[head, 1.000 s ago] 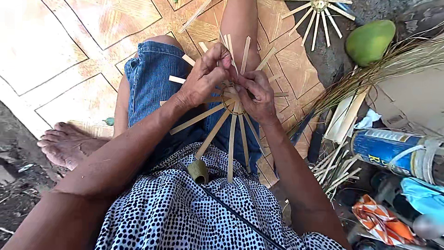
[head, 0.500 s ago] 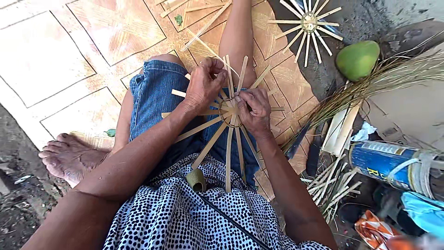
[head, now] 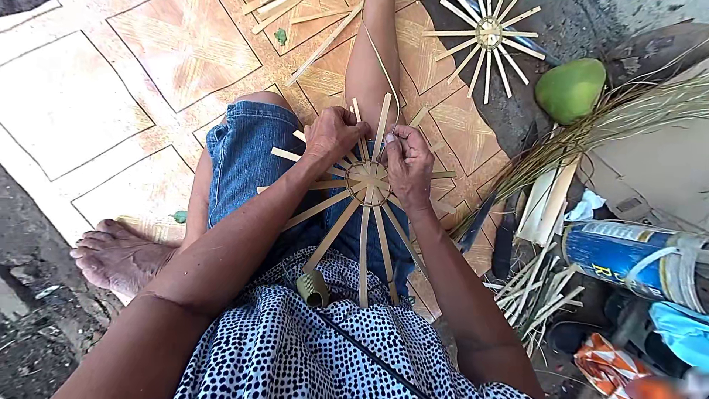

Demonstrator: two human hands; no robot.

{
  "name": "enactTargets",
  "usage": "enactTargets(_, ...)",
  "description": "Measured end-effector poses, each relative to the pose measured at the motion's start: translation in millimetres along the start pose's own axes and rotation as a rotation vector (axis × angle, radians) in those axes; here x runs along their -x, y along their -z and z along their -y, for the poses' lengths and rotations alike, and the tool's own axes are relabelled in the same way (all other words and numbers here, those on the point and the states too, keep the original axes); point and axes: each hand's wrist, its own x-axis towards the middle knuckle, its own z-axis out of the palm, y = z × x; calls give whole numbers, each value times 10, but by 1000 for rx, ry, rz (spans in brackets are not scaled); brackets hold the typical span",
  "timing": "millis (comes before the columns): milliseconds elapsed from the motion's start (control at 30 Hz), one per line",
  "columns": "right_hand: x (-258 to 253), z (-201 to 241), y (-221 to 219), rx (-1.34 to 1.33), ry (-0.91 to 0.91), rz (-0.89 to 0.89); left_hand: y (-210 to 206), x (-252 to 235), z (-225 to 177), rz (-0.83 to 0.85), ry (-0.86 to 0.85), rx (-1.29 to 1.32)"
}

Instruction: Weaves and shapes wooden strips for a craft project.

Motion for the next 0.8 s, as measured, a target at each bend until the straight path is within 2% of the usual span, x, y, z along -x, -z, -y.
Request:
enactTargets(133,-56,-12,-9,1,-33,0,40,62,-2,-5,-186,93)
enactTargets(233,-168,-82,-47,3,37,-3,87,146,-12,42,-273,227)
enactTargets(433,-57,29,49,158,151,134,115,251,12,13,-366,350)
enactTargets(567,-99,41,71,167,94,169,98,300,-3,20,-369,503)
enactTargets(700,-121,87,75,192,85,183,90,291,48,-45,-431,389)
enactTargets(800,-156,97,74,204,63,207,97,320,41,-156,-377,337)
